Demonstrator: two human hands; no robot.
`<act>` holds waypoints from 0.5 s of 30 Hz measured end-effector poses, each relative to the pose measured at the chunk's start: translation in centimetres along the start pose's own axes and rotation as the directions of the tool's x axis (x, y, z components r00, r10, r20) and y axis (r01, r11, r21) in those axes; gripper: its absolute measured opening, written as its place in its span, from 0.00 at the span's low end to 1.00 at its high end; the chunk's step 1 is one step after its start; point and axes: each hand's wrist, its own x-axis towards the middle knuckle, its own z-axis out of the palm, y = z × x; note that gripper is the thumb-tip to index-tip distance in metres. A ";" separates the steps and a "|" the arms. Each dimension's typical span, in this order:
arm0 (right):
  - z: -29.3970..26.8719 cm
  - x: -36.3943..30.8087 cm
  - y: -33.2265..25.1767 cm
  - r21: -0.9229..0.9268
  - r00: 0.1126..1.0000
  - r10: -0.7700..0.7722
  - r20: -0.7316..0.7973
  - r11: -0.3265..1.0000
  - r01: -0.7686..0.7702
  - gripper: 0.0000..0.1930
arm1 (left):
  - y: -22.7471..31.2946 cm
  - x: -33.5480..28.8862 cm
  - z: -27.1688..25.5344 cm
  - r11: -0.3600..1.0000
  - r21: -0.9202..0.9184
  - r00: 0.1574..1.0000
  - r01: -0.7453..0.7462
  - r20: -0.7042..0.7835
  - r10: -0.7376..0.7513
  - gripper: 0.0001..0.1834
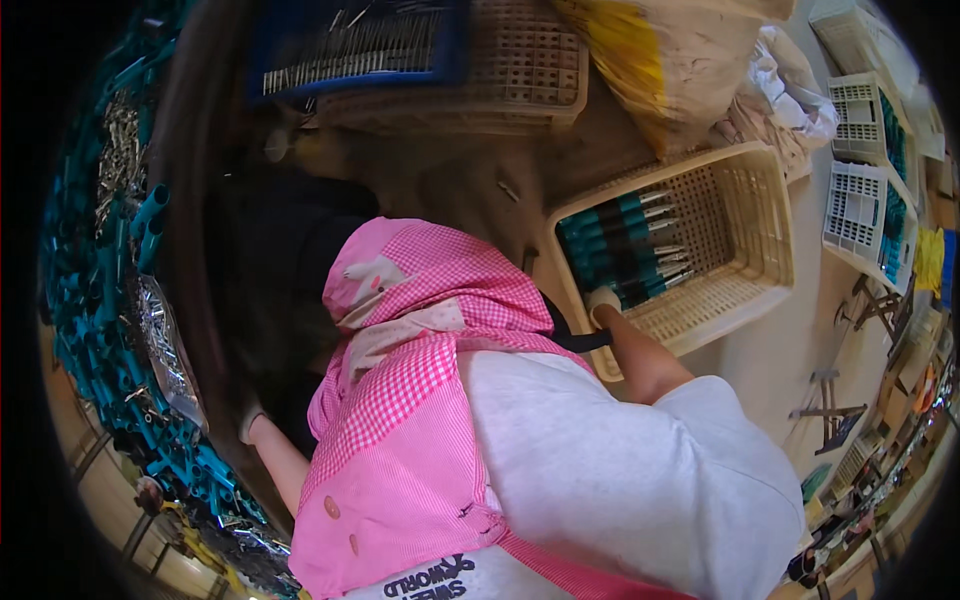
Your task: Assembling plastic sleeves with metal rods and springs at a factory workbench.
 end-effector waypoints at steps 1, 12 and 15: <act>0.4 0.7 -1.5 -0.026 0.997 -0.056 0.049 0.998 0.057 0.17 | -4.6 0.4 5.0 0.998 -0.030 0.999 0.053 -0.003 -0.053 0.35; 0.2 0.1 -1.3 -0.044 0.992 0.023 -0.122 0.999 -0.029 0.15 | -0.4 -3.5 -4.6 0.934 -0.294 0.979 0.205 0.060 -0.197 0.35; -0.2 -1.1 -1.3 -0.058 0.993 0.045 -0.110 0.997 -0.052 0.16 | 1.0 -5.3 -8.9 0.961 -0.188 0.973 0.203 0.149 -0.177 0.36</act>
